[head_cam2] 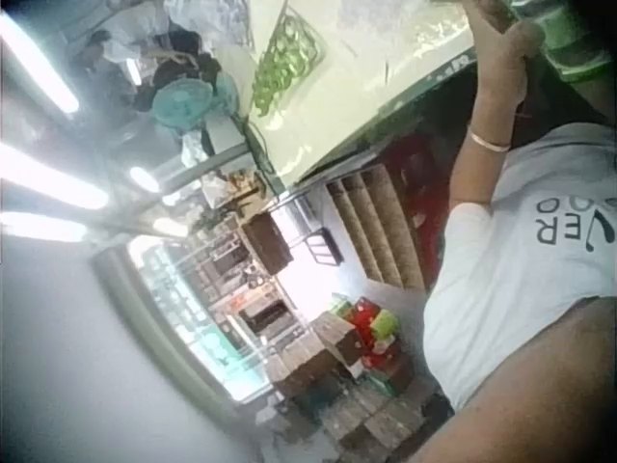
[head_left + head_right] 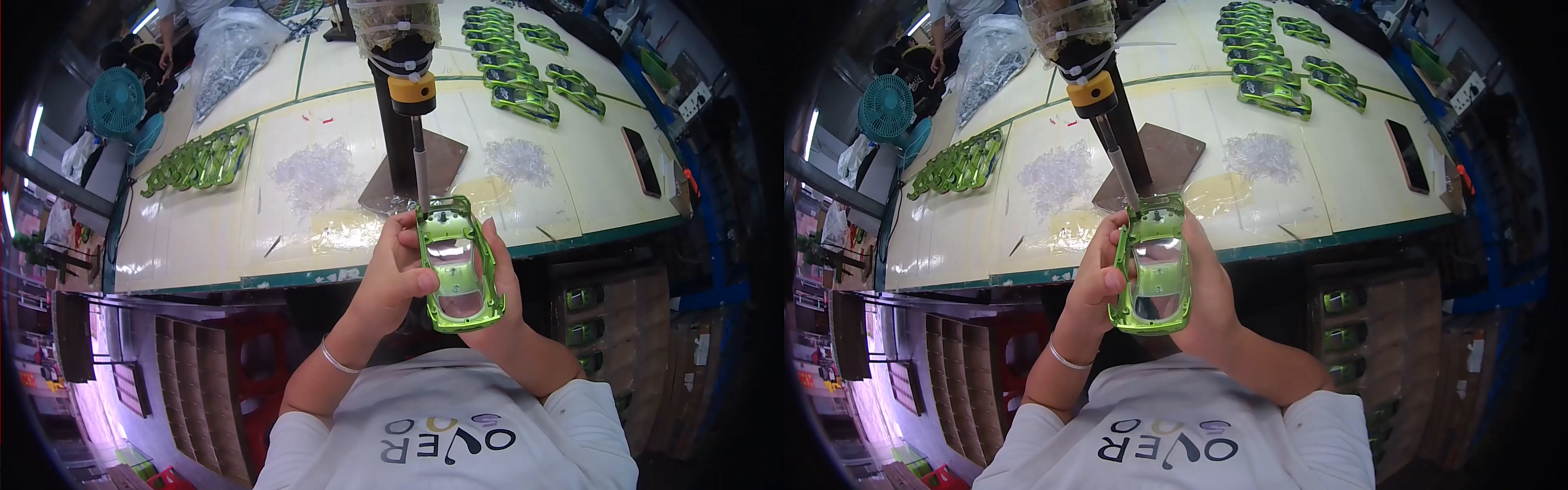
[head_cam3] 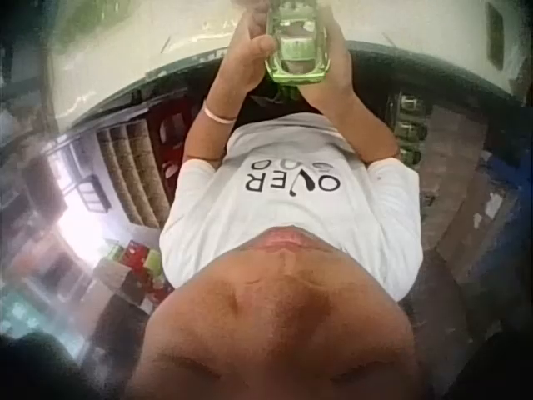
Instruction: The person assembles toy car chassis and toy car bodies by hand at a manufacturing workbench.
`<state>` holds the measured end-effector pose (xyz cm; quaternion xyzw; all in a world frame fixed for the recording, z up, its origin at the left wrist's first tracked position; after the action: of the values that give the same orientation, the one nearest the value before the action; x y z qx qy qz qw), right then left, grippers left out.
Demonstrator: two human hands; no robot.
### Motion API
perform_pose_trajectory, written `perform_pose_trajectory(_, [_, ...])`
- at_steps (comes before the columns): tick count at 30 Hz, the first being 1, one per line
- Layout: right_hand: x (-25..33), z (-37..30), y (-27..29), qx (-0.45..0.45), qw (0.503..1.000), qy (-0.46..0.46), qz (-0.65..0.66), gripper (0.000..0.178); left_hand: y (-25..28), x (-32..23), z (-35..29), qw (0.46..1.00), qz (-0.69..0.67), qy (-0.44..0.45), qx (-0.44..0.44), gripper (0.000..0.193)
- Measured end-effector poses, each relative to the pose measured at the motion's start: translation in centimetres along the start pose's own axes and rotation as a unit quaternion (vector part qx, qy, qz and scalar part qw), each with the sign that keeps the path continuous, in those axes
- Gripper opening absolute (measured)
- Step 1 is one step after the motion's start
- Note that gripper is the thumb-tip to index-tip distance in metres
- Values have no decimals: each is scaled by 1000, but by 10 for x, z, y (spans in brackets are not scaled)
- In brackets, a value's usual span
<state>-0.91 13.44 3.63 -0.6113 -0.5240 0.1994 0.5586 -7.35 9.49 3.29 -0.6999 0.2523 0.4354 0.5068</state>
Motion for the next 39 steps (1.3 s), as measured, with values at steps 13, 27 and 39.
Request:
perform_pose_trajectory(13, [9, -5, 2, 20, 999, 6, -45, 49, -13, -9, -1, 1000, 4, -13, -3, 85])
perform_pose_trajectory(27, [2, 18, 21, 151, 962, -193, 118, 43, 3, 5, -19, 993, 88, -76, -34, 89])
perform_pose_trajectory(39, [4, 19, 18, 109, 932, -272, 213, 56, -10, -11, -32, 974, 170, -147, 24, 100])
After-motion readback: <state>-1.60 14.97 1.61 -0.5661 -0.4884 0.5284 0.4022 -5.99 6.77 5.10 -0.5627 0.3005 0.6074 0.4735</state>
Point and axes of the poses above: each hand's wrist, its own z-axis towards the middle knuckle, its own y-axis out of the back of the hand, x = y × z, the point moved 7 cm from there along z, towards the middle knuckle, and after that the axes turned 8 degrees about z, right-handed, at the moved point
